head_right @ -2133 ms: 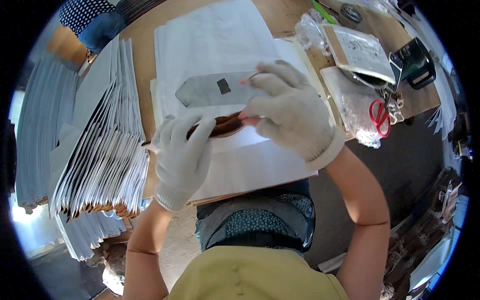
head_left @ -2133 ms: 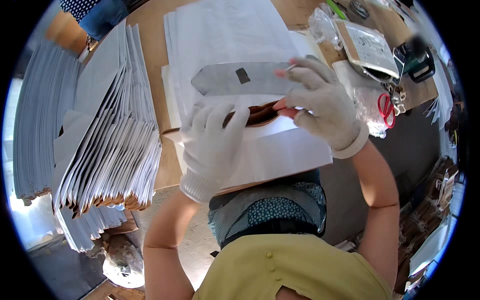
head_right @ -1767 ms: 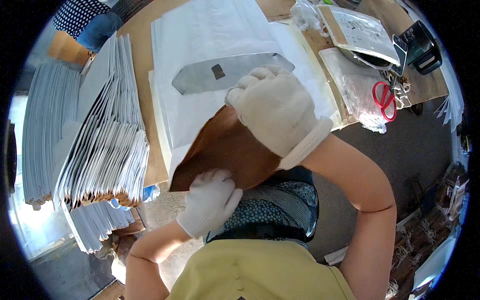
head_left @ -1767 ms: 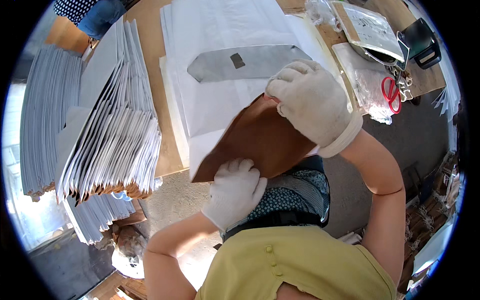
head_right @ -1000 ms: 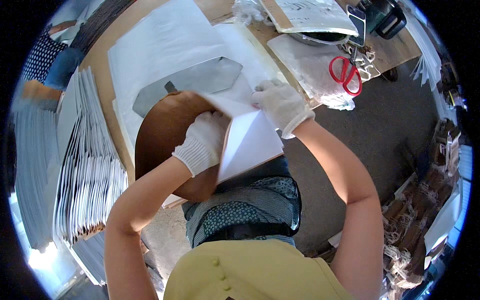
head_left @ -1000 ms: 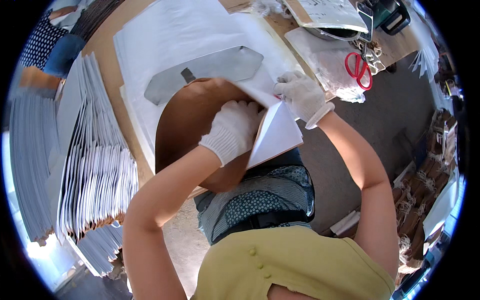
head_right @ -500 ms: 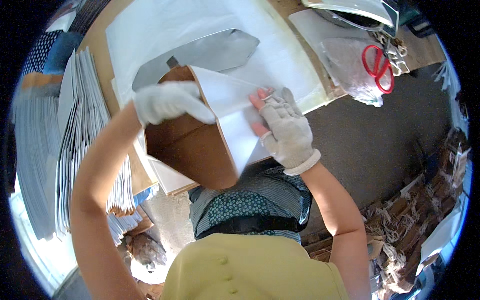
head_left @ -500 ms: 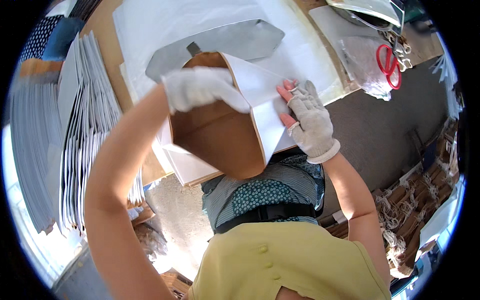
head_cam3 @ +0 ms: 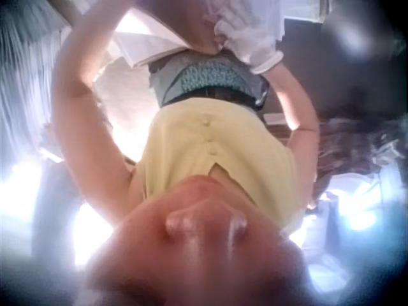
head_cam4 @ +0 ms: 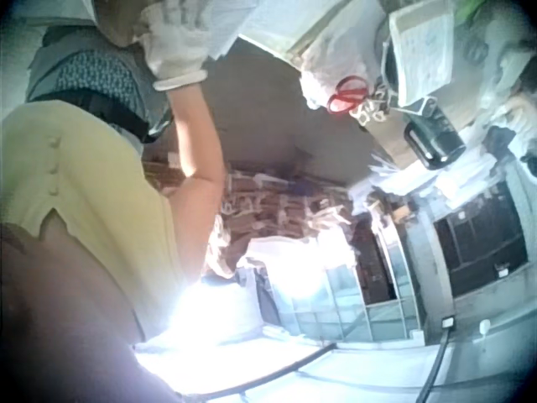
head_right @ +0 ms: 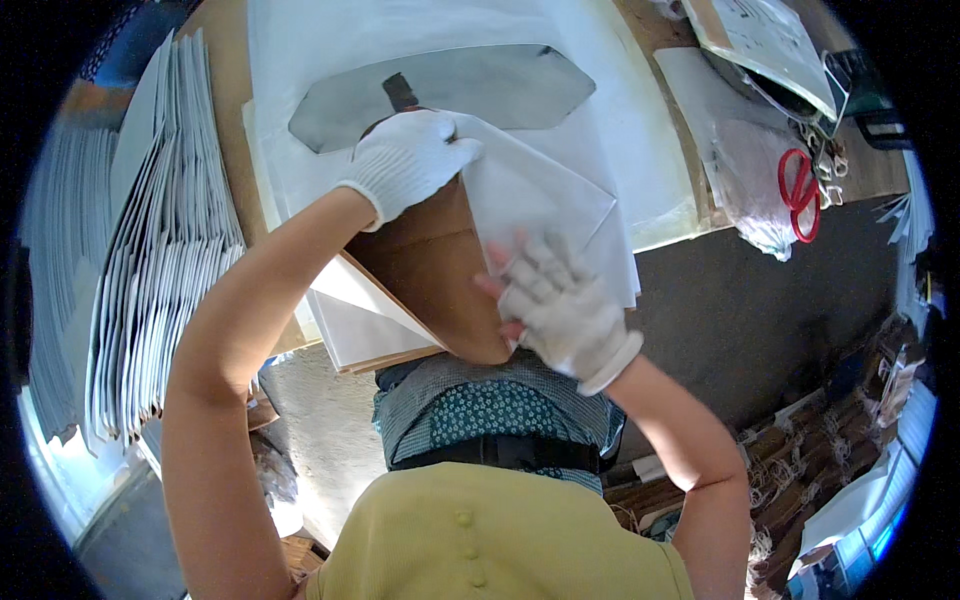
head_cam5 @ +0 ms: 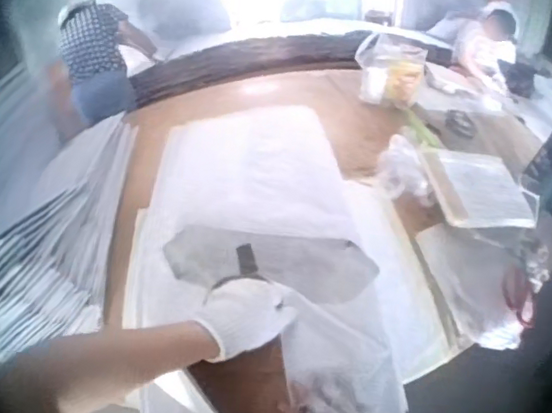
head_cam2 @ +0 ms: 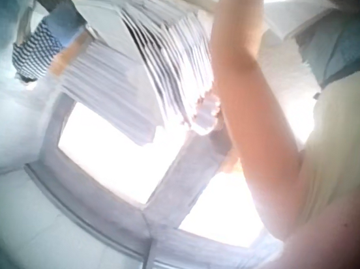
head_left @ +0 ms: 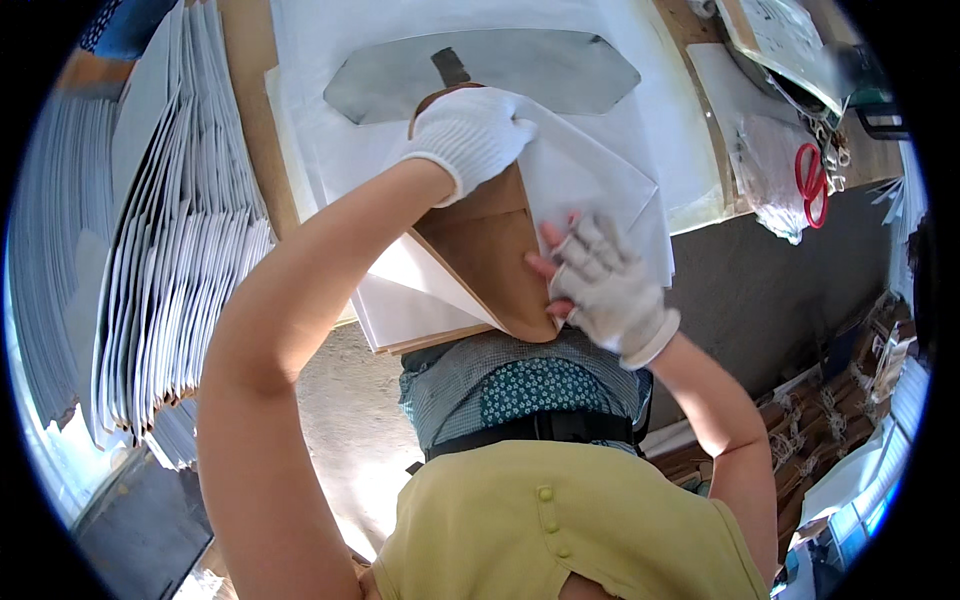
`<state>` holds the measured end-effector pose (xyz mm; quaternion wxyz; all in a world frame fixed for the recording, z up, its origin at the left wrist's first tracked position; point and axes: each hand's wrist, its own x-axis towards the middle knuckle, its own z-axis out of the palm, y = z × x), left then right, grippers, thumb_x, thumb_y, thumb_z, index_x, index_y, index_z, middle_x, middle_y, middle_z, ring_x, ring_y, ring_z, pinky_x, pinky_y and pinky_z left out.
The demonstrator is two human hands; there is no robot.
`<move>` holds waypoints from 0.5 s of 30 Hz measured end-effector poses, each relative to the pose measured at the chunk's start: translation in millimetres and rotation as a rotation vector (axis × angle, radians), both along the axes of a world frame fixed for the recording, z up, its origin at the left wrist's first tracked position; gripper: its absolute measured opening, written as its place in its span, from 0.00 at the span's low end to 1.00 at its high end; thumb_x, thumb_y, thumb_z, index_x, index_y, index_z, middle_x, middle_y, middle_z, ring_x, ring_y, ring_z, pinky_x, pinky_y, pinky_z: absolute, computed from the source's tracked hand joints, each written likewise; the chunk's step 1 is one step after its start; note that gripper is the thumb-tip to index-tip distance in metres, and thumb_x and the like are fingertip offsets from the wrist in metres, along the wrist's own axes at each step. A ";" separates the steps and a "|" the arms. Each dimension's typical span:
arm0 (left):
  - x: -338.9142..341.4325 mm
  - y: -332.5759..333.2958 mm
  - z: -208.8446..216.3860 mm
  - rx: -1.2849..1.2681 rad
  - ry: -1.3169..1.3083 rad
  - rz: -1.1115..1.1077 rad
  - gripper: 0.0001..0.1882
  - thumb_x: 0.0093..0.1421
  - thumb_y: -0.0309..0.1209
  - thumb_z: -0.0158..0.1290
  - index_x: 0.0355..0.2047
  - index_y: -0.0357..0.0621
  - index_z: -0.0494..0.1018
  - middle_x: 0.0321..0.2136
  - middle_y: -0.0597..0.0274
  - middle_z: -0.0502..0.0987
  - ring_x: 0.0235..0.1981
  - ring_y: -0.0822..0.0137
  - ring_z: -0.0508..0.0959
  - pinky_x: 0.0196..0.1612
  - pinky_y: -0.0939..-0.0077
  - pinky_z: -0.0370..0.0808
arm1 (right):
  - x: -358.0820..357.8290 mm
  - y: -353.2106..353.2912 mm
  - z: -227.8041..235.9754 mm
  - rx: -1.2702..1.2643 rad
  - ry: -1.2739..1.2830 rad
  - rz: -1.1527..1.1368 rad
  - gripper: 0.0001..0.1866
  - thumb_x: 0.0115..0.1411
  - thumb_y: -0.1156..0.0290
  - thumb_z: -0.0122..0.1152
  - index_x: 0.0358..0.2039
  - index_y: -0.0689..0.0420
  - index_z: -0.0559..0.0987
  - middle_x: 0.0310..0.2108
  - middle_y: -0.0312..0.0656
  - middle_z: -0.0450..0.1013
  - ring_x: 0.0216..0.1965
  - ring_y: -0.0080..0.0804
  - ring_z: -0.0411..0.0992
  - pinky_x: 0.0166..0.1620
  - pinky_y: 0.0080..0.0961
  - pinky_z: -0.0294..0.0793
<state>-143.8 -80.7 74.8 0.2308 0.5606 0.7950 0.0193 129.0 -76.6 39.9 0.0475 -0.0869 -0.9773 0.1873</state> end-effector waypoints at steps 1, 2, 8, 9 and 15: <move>-0.4 -2.9 -0.3 0.022 0.000 0.002 0.22 0.66 0.49 0.52 0.38 0.42 0.82 0.39 0.44 0.84 0.43 0.43 0.83 0.49 0.51 0.79 | -9.4 14.3 3.3 -0.002 -0.009 0.025 0.31 0.61 0.58 0.63 0.65 0.45 0.75 0.73 0.46 0.61 0.76 0.48 0.54 0.78 0.52 0.44; -2.4 -9.6 6.5 -0.004 0.125 -0.064 0.21 0.67 0.48 0.52 0.40 0.43 0.82 0.40 0.45 0.83 0.43 0.43 0.83 0.49 0.52 0.79 | -23.4 32.9 4.3 0.107 0.053 -0.032 0.36 0.60 0.52 0.64 0.67 0.51 0.72 0.73 0.48 0.62 0.75 0.50 0.55 0.77 0.50 0.47; -21.1 -102.1 81.1 0.714 -0.209 0.054 0.25 0.72 0.46 0.49 0.55 0.37 0.76 0.51 0.43 0.81 0.51 0.50 0.82 0.55 0.64 0.78 | -45.2 42.8 -5.0 0.203 -0.013 -0.199 0.41 0.62 0.47 0.62 0.70 0.59 0.68 0.73 0.53 0.60 0.75 0.52 0.56 0.77 0.47 0.50; -17.5 -115.9 78.5 0.764 -0.295 0.148 0.26 0.73 0.47 0.48 0.57 0.37 0.76 0.51 0.43 0.80 0.53 0.52 0.81 0.56 0.65 0.77 | -50.0 46.8 -3.8 0.207 -0.002 -0.165 0.42 0.63 0.47 0.61 0.70 0.60 0.68 0.73 0.54 0.60 0.74 0.52 0.56 0.77 0.46 0.50; -6.8 -178.7 -25.2 0.686 -0.291 0.458 0.41 0.74 0.64 0.33 0.64 0.41 0.72 0.62 0.49 0.74 0.62 0.50 0.73 0.65 0.57 0.69 | -111.8 72.3 -6.7 0.248 0.063 -0.009 0.43 0.67 0.46 0.56 0.72 0.65 0.63 0.73 0.56 0.59 0.74 0.55 0.56 0.76 0.46 0.52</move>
